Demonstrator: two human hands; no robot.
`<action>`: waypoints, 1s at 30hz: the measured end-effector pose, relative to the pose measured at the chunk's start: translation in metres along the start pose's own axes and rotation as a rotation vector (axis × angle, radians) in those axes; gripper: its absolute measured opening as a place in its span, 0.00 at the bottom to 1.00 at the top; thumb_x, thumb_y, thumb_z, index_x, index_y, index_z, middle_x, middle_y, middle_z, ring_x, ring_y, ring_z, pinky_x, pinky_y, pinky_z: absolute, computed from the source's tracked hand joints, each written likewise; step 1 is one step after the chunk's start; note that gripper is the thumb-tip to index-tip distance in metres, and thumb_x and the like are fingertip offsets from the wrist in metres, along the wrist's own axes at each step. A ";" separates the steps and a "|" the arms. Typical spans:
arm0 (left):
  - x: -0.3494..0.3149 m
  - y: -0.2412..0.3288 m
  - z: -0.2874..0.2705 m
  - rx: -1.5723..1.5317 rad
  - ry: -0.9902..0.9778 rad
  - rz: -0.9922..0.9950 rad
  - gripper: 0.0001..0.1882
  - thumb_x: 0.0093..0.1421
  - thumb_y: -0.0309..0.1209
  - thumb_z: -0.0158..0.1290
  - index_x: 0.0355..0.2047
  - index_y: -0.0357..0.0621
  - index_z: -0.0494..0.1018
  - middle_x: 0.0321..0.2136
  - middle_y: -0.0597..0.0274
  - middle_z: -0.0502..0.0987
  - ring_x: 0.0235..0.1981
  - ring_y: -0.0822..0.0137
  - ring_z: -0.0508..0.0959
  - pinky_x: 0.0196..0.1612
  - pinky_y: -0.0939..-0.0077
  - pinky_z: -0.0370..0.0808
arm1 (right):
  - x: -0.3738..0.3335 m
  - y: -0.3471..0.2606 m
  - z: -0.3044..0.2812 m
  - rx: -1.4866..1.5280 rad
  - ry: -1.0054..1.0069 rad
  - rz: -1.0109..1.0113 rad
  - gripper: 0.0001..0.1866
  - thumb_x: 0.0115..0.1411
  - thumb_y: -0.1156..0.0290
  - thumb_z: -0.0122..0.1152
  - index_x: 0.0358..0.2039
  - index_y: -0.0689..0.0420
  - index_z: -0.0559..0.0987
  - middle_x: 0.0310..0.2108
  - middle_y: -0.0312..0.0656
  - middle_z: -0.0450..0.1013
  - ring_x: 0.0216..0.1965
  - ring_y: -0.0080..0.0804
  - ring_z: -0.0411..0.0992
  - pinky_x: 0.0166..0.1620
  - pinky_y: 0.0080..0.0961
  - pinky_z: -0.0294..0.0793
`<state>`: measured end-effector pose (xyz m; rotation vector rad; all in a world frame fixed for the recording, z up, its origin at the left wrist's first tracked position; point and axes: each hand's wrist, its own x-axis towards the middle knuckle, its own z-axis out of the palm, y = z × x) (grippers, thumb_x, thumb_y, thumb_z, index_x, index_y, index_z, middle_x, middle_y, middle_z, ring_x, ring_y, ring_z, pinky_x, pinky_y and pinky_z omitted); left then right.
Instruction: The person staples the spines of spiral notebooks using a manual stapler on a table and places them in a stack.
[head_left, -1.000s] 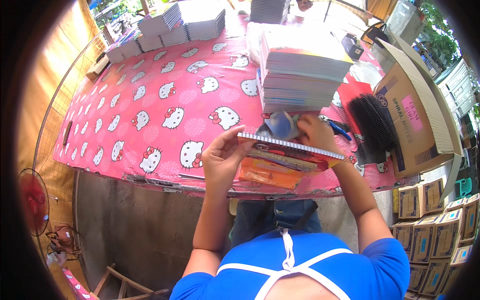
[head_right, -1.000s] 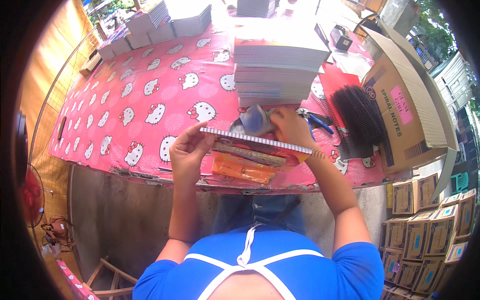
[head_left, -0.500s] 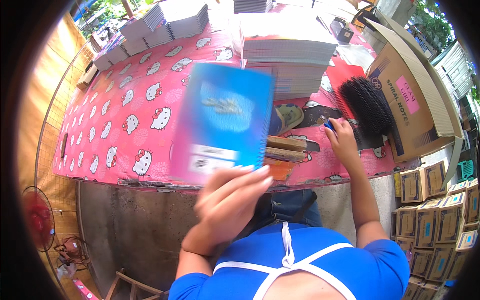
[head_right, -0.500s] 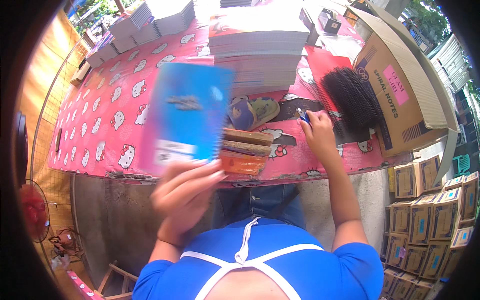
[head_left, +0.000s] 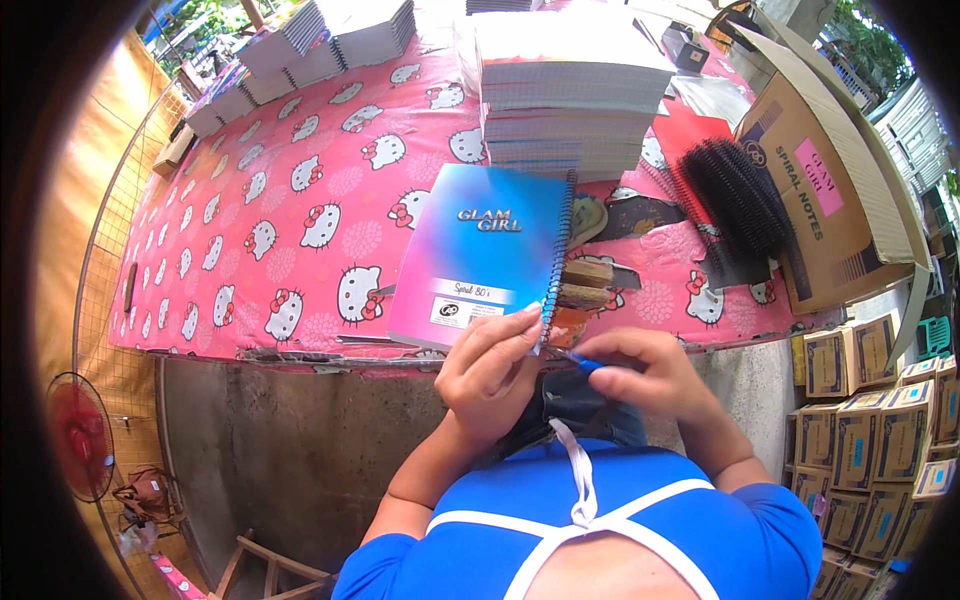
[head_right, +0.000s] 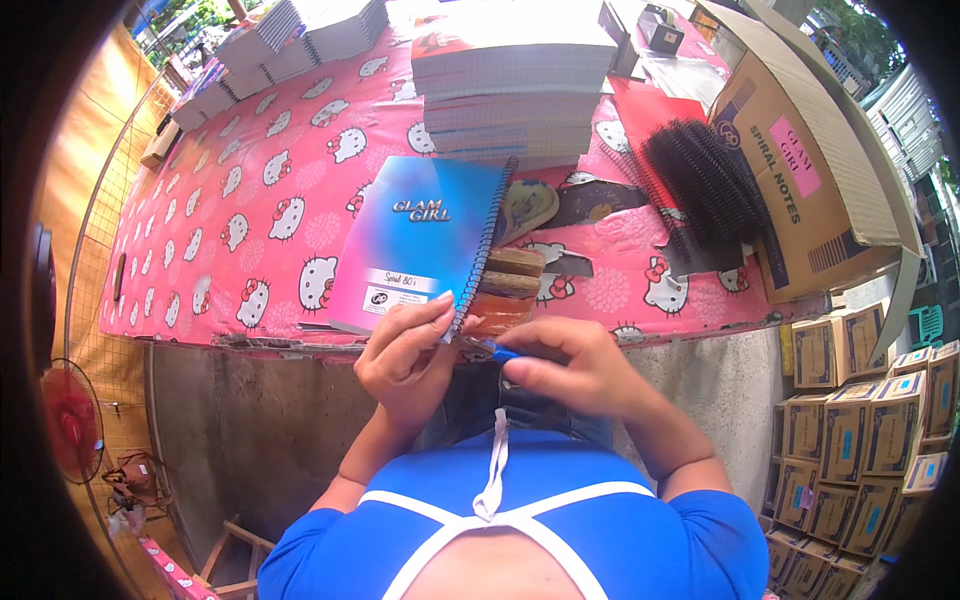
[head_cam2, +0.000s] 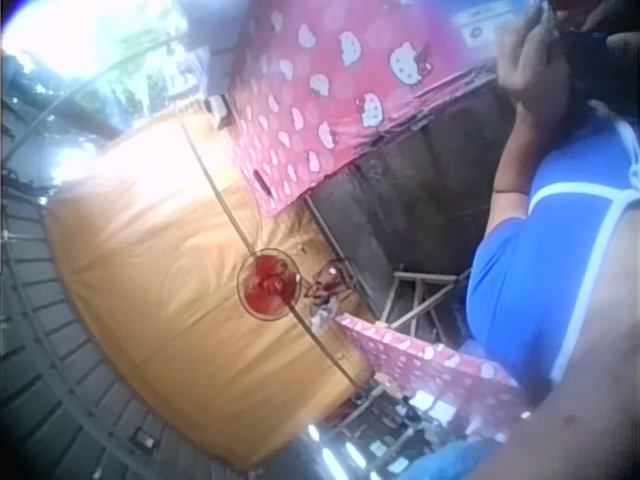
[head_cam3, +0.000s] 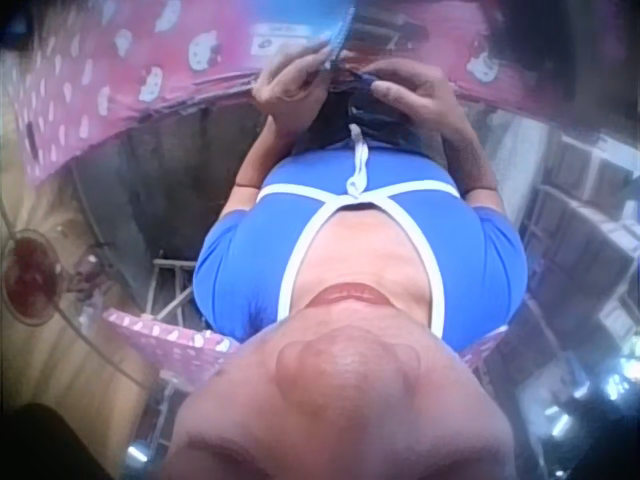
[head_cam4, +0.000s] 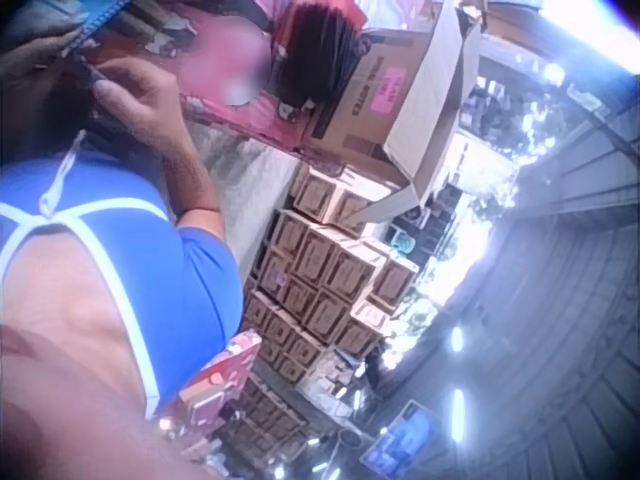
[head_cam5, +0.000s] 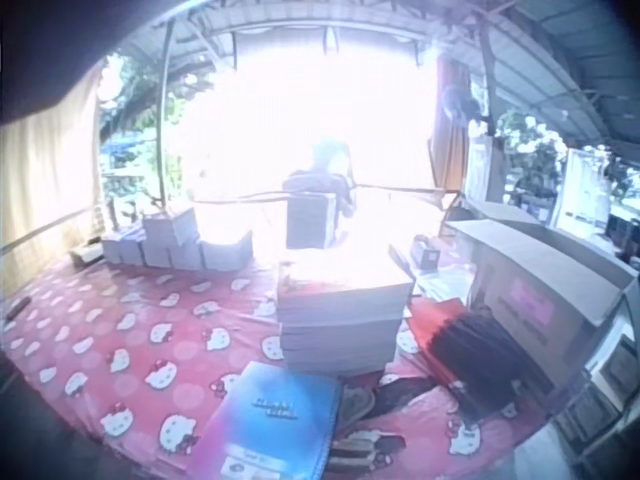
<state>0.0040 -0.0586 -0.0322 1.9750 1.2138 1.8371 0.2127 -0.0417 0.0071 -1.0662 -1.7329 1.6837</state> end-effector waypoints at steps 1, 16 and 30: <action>0.003 0.000 0.000 0.033 0.011 0.072 0.15 0.40 0.11 0.61 0.31 0.34 0.77 0.35 0.52 0.81 0.34 0.59 0.81 0.39 0.68 0.79 | 0.008 0.008 -0.014 0.299 -0.249 0.147 0.21 0.62 0.63 0.57 0.45 0.70 0.75 0.37 0.48 0.78 0.37 0.31 0.77 0.42 0.24 0.76; -0.030 -0.150 -0.146 0.766 0.569 -0.757 0.15 0.55 0.30 0.63 0.30 0.39 0.67 0.32 0.54 0.79 0.26 0.66 0.76 0.36 0.69 0.75 | 0.009 0.100 -0.081 -1.307 0.722 -0.073 0.25 0.53 0.61 0.67 0.50 0.58 0.76 0.54 0.53 0.68 0.58 0.52 0.64 0.61 0.43 0.60; 0.087 -0.069 -0.052 -1.188 0.129 -0.875 0.26 0.65 0.35 0.52 0.57 0.37 0.57 0.57 0.47 0.61 0.58 0.48 0.68 0.54 0.58 0.74 | 0.215 -0.067 -0.093 -1.369 0.702 -1.054 0.18 0.52 0.72 0.61 0.46 0.49 0.79 0.43 0.35 0.75 0.46 0.35 0.71 0.48 0.37 0.66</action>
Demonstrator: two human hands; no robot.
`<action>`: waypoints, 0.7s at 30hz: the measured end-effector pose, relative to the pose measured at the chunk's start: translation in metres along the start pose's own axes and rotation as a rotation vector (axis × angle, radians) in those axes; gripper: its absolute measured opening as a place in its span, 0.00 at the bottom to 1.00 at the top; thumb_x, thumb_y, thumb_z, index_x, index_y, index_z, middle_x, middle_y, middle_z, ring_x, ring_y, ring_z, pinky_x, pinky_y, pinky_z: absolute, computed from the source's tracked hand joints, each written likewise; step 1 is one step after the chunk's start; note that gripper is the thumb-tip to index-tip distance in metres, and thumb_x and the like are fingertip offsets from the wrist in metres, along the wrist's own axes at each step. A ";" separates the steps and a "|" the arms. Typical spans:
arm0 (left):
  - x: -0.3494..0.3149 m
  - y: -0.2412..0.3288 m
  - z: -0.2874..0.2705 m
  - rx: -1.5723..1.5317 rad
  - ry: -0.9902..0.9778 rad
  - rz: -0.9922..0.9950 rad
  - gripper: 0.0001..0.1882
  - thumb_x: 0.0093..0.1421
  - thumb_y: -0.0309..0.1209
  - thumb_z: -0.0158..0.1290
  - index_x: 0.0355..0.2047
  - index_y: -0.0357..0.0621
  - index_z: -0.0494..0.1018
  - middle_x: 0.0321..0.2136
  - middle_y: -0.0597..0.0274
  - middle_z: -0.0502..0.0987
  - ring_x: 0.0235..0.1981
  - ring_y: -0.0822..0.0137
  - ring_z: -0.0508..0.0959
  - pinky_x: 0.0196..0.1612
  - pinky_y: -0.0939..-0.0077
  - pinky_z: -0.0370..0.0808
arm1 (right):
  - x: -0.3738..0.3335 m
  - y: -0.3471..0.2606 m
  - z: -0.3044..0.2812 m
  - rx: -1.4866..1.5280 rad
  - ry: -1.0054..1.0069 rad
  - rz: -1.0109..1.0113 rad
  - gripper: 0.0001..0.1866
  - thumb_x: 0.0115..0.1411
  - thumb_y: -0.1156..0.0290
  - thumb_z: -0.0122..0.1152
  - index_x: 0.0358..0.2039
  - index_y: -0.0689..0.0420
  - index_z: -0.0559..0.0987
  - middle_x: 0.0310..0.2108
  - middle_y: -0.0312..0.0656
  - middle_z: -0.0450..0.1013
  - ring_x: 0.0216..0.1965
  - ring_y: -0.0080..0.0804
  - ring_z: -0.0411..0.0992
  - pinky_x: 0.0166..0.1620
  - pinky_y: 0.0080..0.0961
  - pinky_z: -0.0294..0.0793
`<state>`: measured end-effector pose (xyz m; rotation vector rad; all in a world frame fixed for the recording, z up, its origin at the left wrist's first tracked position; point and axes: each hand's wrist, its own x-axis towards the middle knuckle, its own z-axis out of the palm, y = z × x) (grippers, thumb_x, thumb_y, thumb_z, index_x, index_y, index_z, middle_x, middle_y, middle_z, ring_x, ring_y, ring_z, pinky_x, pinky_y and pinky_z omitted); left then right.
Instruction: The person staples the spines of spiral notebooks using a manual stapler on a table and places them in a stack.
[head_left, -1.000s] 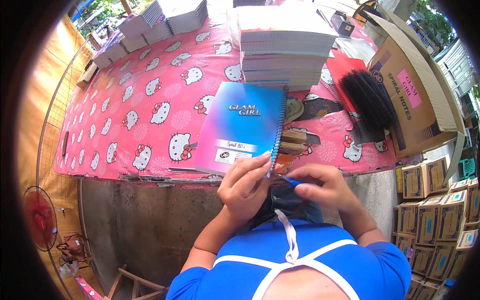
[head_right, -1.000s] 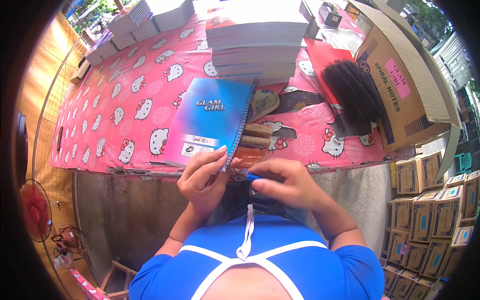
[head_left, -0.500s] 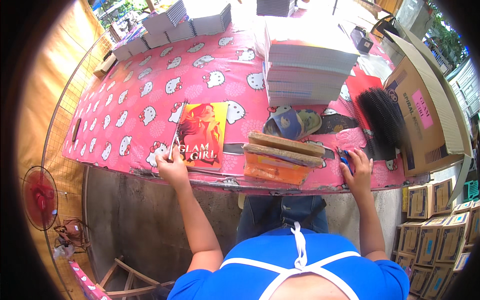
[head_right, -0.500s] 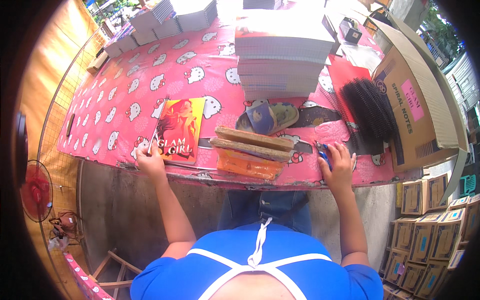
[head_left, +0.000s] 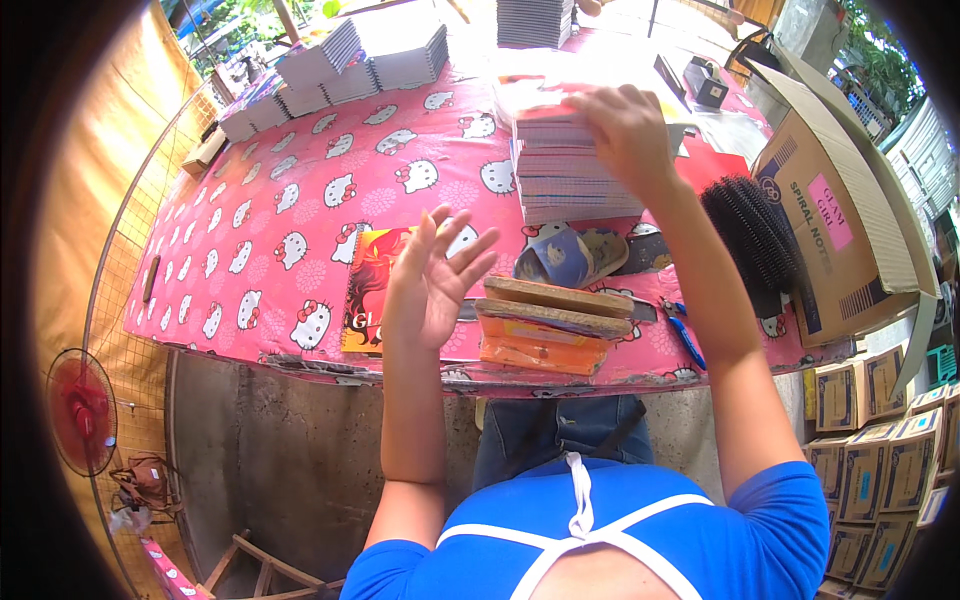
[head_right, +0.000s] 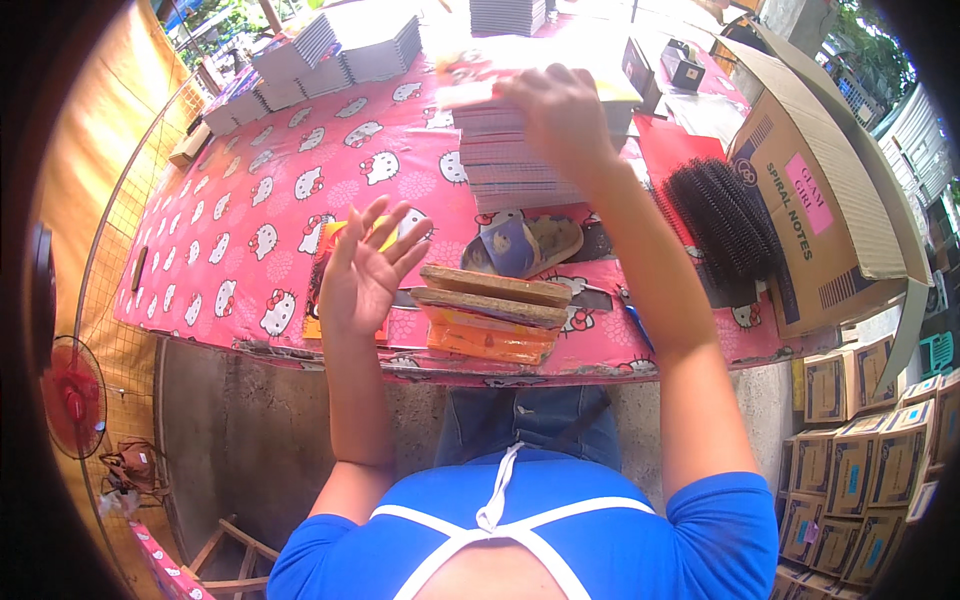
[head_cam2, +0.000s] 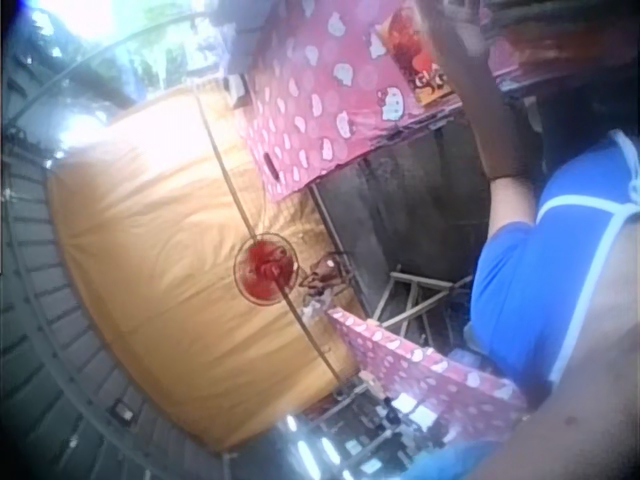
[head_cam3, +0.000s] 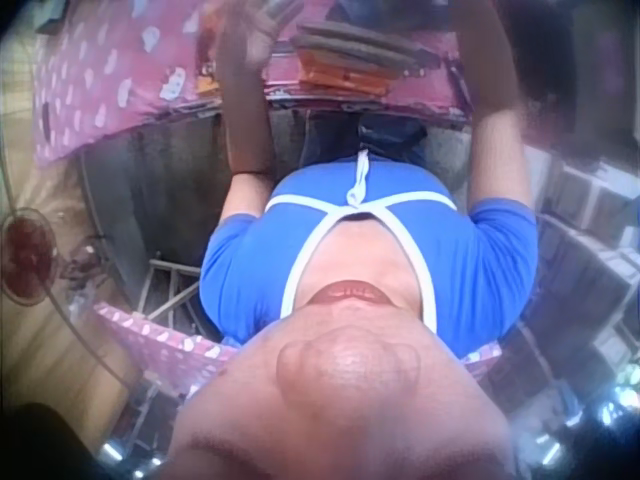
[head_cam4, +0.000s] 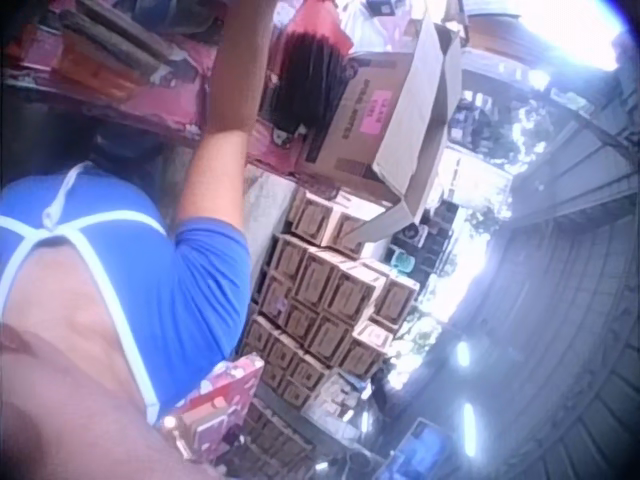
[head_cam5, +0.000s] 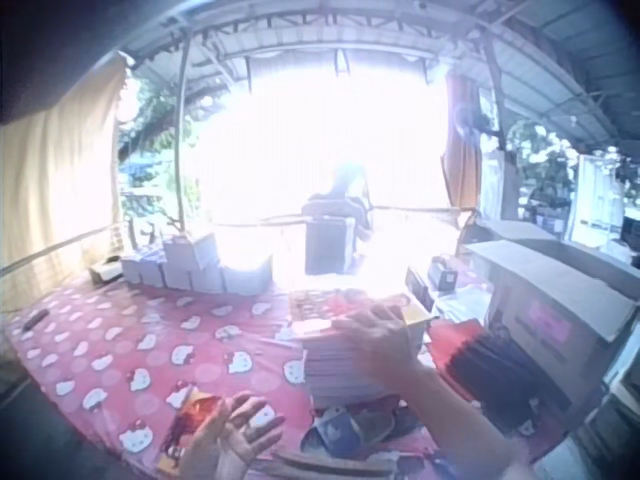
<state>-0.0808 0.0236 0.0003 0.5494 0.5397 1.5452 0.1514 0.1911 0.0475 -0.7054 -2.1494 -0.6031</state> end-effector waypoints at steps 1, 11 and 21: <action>0.006 0.001 0.005 -0.082 -0.003 -0.094 0.27 0.65 0.36 0.52 0.59 0.37 0.55 0.57 0.47 0.60 0.57 0.47 0.68 0.52 0.56 0.75 | -0.011 -0.015 -0.006 0.010 0.033 -0.008 0.19 0.51 0.73 0.61 0.45 0.48 0.79 0.42 0.34 0.76 0.45 0.35 0.71 0.47 0.37 0.67; -0.025 0.005 0.043 0.489 -0.335 0.356 0.22 0.56 0.26 0.62 0.49 0.31 0.71 0.40 0.57 0.79 0.37 0.70 0.79 0.42 0.76 0.77 | -0.130 -0.086 -0.106 1.024 0.078 0.879 0.17 0.52 0.79 0.67 0.44 0.68 0.77 0.44 0.43 0.75 0.49 0.30 0.71 0.52 0.30 0.68; -0.028 -0.021 0.025 0.865 -0.011 0.452 0.38 0.45 0.25 0.68 0.56 0.34 0.64 0.52 0.54 0.72 0.55 0.62 0.70 0.58 0.64 0.67 | -0.203 -0.125 -0.085 0.571 -0.321 0.805 0.16 0.53 0.77 0.66 0.42 0.63 0.76 0.36 0.45 0.77 0.37 0.33 0.76 0.41 0.31 0.73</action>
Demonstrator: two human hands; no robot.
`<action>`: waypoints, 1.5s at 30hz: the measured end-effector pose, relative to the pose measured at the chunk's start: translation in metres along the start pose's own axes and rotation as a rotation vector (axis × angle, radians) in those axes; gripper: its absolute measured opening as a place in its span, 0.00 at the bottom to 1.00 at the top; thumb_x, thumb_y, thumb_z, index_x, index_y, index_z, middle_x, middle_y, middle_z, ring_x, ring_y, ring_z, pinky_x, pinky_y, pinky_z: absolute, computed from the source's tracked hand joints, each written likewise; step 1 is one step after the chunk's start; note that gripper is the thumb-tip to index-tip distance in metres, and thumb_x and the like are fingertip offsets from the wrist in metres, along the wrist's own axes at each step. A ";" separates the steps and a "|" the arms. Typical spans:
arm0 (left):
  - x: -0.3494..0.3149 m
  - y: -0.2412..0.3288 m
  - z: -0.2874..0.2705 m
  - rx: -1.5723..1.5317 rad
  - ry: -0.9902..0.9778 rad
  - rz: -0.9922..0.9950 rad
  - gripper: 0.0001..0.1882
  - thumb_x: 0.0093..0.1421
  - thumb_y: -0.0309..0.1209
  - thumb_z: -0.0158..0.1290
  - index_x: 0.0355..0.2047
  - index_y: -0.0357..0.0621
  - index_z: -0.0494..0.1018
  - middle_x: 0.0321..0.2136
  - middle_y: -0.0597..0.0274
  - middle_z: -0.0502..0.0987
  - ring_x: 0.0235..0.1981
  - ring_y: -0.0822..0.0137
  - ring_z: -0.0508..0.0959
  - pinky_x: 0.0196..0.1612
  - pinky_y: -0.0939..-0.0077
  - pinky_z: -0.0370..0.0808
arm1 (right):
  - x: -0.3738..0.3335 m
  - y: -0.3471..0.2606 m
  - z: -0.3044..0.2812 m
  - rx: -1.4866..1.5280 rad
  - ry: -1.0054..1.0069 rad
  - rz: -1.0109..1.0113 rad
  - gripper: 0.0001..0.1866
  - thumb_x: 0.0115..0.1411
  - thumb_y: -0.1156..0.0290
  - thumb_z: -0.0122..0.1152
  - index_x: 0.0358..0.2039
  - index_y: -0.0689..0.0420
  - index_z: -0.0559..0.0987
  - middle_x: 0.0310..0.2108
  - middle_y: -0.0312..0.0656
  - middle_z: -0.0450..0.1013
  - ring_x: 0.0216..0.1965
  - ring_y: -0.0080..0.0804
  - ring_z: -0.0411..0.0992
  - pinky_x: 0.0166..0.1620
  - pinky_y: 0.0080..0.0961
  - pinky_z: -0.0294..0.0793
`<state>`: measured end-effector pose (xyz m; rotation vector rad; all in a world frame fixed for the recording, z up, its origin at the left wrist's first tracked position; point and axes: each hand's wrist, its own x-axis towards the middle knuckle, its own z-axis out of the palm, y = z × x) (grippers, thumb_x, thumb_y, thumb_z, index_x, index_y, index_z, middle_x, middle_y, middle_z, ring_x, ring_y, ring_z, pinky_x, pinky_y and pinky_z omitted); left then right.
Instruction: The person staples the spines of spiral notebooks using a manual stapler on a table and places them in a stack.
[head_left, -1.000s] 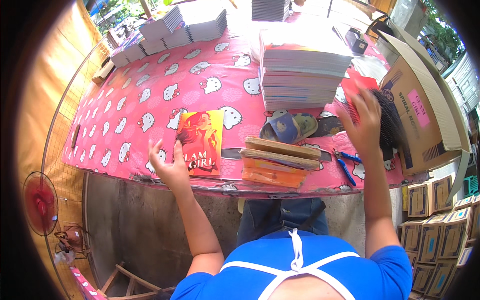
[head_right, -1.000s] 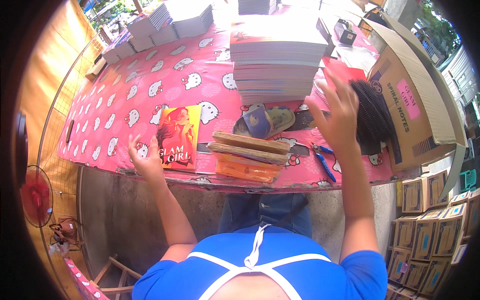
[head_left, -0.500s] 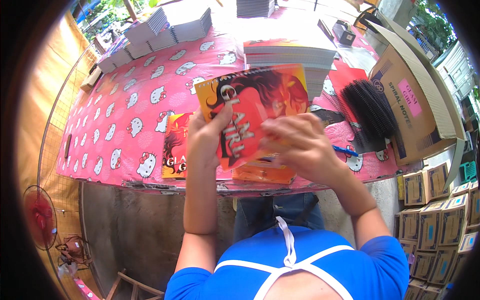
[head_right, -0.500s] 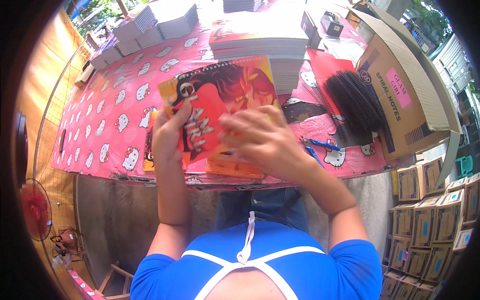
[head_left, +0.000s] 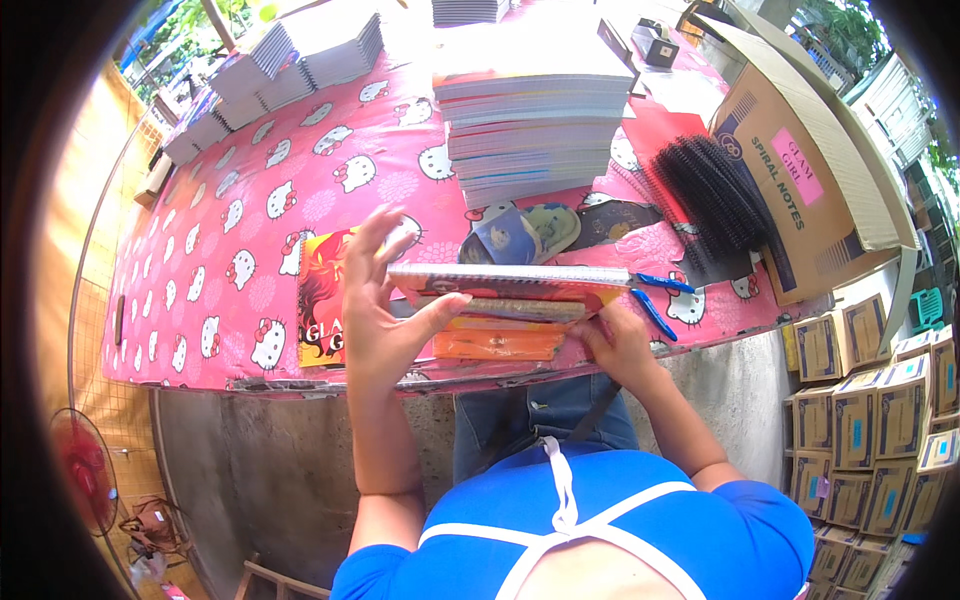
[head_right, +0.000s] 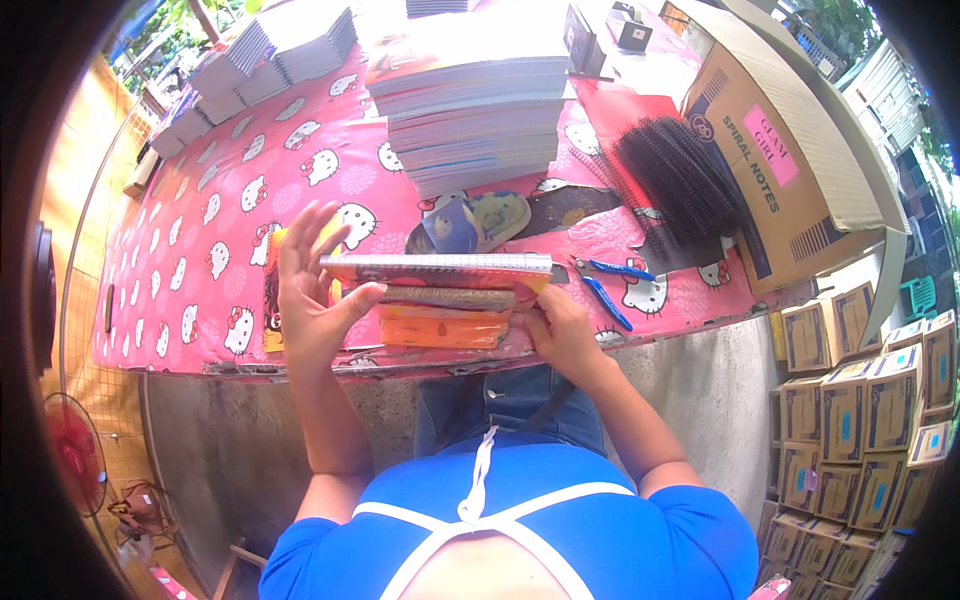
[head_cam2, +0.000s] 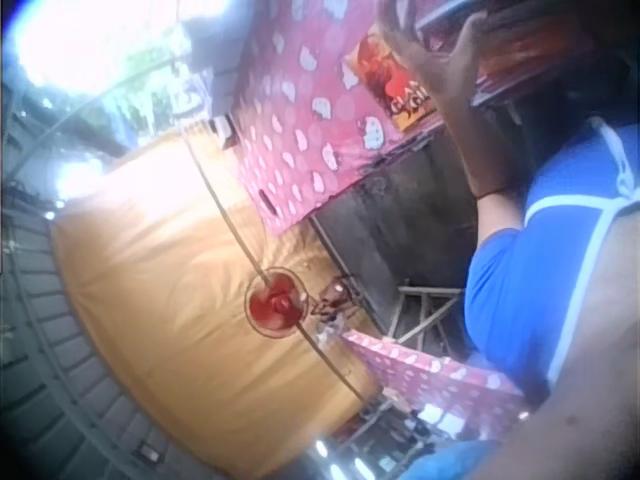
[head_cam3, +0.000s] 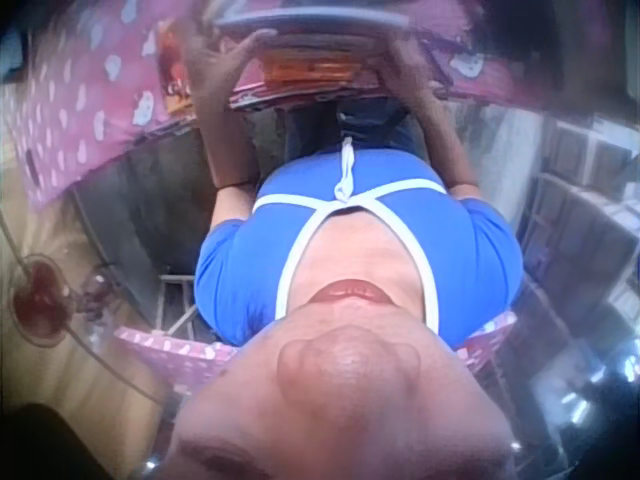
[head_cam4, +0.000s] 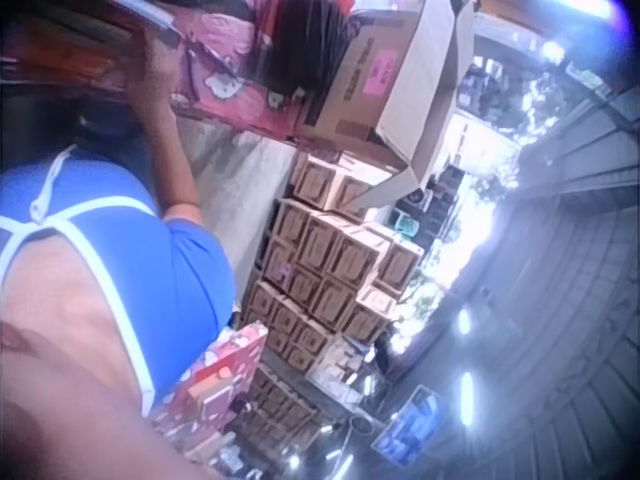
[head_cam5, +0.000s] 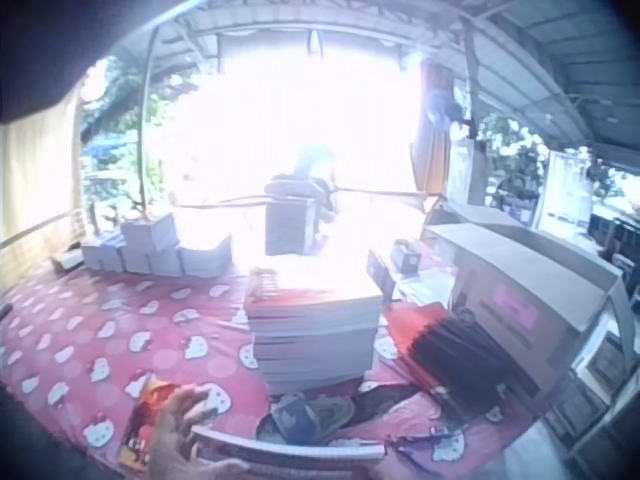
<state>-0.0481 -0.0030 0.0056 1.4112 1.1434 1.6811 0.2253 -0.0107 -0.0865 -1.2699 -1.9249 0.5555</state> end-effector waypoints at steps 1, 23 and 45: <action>-0.006 -0.008 0.002 0.000 0.099 -0.015 0.41 0.43 0.27 0.70 0.57 0.35 0.63 0.53 0.55 0.70 0.57 0.63 0.68 0.60 0.63 0.65 | -0.003 -0.004 -0.001 -0.065 -0.054 0.011 0.18 0.52 0.76 0.67 0.44 0.63 0.76 0.38 0.46 0.77 0.39 0.36 0.76 0.43 0.33 0.73; -0.020 0.006 0.092 0.909 -0.409 0.405 0.25 0.60 0.37 0.55 0.58 0.50 0.68 0.51 0.55 0.72 0.54 0.58 0.70 0.62 0.51 0.52 | 0.167 0.108 -0.073 -0.376 0.298 -0.112 0.06 0.56 0.80 0.55 0.34 0.61 0.78 0.34 0.51 0.74 0.38 0.49 0.74 0.44 0.38 0.72; -0.021 -0.003 0.096 0.649 -0.198 0.486 0.08 0.51 0.34 0.63 0.31 0.48 0.80 0.27 0.68 0.78 0.30 0.66 0.76 0.50 0.64 0.64 | 0.084 0.019 -0.070 -0.043 0.009 -0.304 0.17 0.52 0.83 0.58 0.43 0.60 0.80 0.37 0.43 0.76 0.36 0.35 0.75 0.38 0.26 0.73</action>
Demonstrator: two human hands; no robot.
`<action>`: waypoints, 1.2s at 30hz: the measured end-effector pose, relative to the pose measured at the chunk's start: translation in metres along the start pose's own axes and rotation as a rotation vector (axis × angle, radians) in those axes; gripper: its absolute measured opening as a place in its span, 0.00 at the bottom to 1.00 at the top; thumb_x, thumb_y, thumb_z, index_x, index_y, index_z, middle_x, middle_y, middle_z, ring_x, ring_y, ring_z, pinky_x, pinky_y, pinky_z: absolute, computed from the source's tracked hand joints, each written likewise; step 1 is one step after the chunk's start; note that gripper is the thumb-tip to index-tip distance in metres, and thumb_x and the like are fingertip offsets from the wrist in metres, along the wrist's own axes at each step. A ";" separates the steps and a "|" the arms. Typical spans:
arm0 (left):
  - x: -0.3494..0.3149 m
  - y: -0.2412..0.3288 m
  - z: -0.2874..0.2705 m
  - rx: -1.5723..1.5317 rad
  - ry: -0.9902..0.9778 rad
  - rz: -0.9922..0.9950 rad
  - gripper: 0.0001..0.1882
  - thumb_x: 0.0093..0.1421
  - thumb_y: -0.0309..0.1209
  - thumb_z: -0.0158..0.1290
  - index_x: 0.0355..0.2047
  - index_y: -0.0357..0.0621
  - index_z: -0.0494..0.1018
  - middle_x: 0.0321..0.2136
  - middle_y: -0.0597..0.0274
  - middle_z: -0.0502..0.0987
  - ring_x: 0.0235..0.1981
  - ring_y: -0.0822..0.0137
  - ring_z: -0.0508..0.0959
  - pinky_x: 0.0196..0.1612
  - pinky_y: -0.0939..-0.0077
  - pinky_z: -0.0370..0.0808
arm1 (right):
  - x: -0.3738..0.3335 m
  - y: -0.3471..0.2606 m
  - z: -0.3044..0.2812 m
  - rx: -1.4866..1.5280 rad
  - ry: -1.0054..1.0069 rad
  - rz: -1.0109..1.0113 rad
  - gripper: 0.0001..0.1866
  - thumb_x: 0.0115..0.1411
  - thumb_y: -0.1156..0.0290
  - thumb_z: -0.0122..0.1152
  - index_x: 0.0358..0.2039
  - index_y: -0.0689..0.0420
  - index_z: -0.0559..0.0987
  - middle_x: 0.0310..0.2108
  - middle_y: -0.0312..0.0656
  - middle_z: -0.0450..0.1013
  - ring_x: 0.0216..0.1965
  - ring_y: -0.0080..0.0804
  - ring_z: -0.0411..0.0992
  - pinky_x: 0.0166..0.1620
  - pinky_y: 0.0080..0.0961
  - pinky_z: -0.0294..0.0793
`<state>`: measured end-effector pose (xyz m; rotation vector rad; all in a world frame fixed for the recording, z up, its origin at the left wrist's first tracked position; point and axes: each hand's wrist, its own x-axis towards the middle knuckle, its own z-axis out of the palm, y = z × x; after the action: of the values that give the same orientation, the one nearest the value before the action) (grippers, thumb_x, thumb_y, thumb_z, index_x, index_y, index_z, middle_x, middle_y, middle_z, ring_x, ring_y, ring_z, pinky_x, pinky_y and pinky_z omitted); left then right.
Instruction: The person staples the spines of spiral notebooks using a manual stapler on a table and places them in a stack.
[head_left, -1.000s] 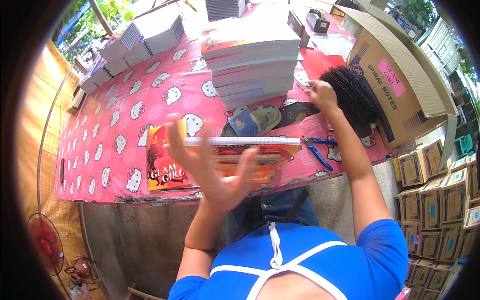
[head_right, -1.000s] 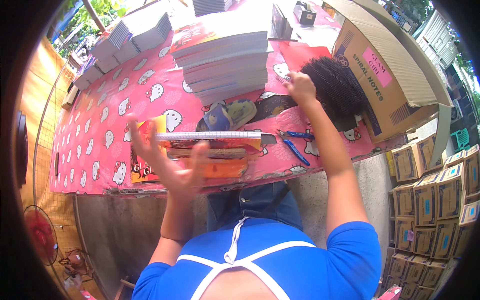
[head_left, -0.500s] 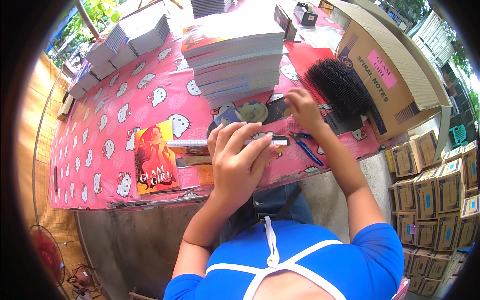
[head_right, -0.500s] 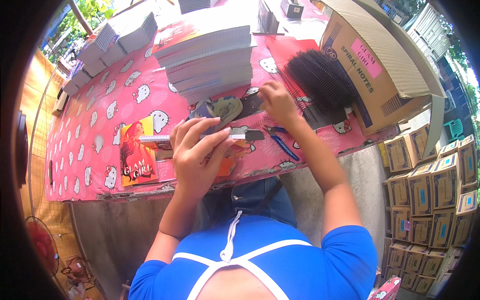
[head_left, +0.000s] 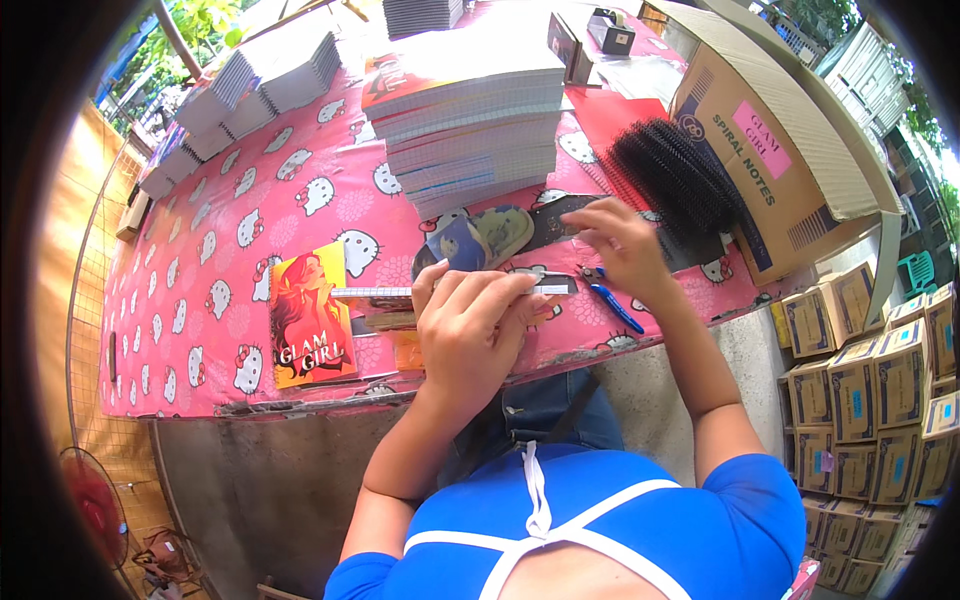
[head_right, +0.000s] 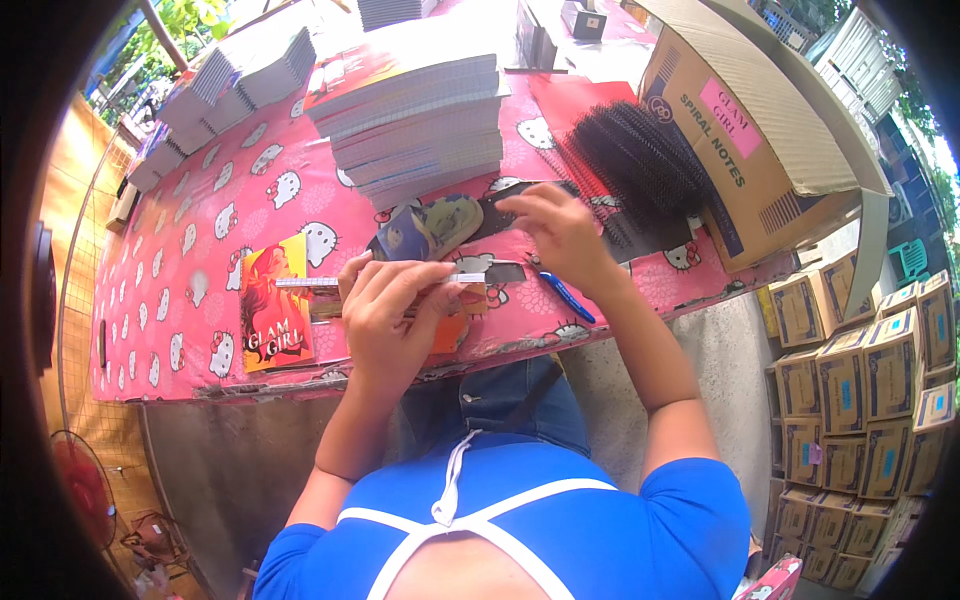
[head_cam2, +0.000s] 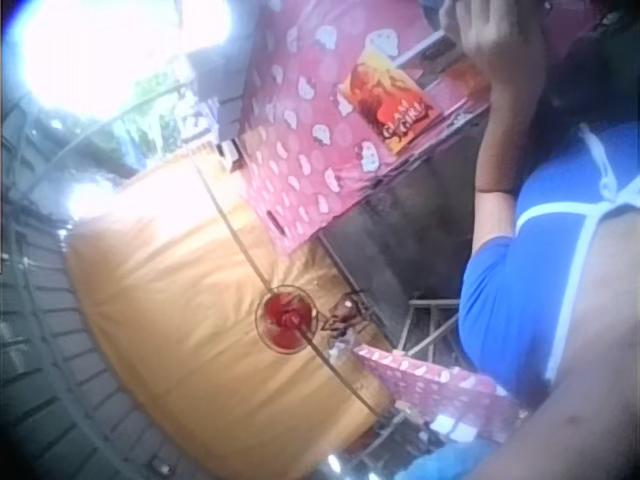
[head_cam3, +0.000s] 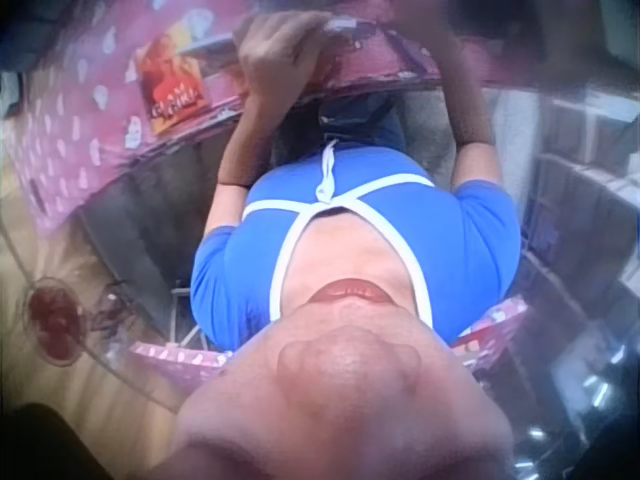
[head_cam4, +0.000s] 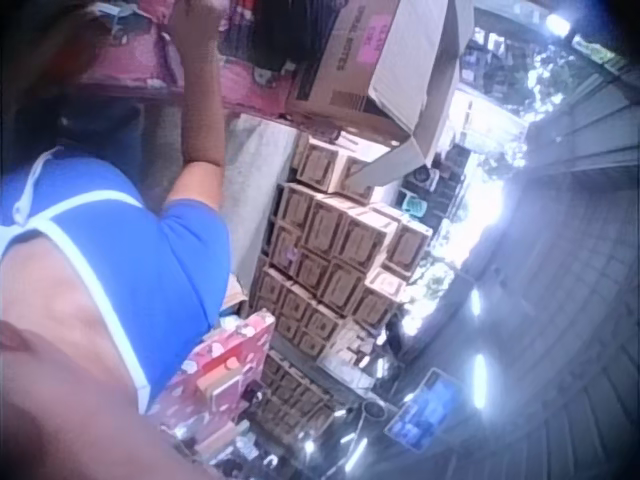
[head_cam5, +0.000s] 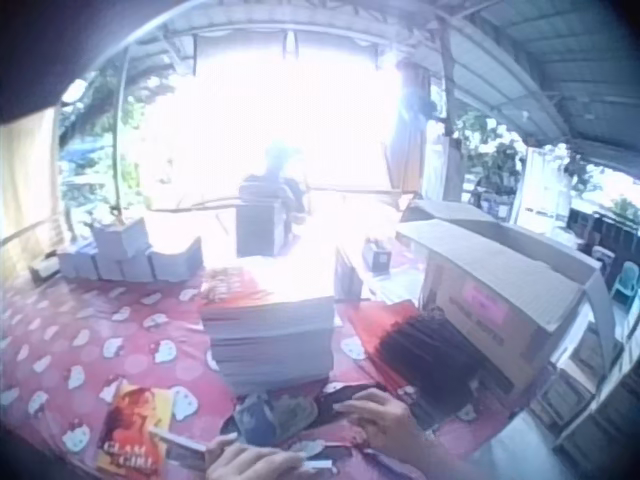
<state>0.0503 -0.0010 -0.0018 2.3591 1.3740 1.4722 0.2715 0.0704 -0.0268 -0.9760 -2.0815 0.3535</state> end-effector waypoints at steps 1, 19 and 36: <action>0.001 0.001 -0.001 -0.001 -0.007 -0.021 0.08 0.51 0.34 0.63 0.31 0.48 0.79 0.27 0.68 0.78 0.30 0.66 0.76 0.49 0.64 0.64 | 0.003 -0.011 -0.009 0.078 0.024 0.001 0.16 0.53 0.83 0.58 0.43 0.60 0.81 0.37 0.42 0.75 0.35 0.32 0.74 0.37 0.25 0.73; 0.001 -0.001 -0.002 -0.009 0.000 0.026 0.09 0.49 0.36 0.64 0.30 0.48 0.80 0.26 0.68 0.77 0.29 0.66 0.75 0.46 0.65 0.65 | -0.012 -0.050 -0.030 0.375 -0.198 0.185 0.09 0.56 0.78 0.63 0.38 0.64 0.80 0.30 0.40 0.78 0.29 0.21 0.75 0.34 0.19 0.74; -0.003 -0.004 -0.002 -0.027 0.009 0.042 0.10 0.49 0.32 0.64 0.32 0.48 0.78 0.29 0.65 0.79 0.31 0.64 0.76 0.46 0.66 0.65 | -0.001 -0.096 -0.024 0.082 -0.043 -0.001 0.13 0.51 0.78 0.66 0.38 0.62 0.77 0.31 0.44 0.72 0.32 0.38 0.73 0.34 0.28 0.72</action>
<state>0.0456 -0.0015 -0.0050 2.3824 1.3057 1.5039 0.2400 0.0041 0.0391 -0.9261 -2.0888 0.4600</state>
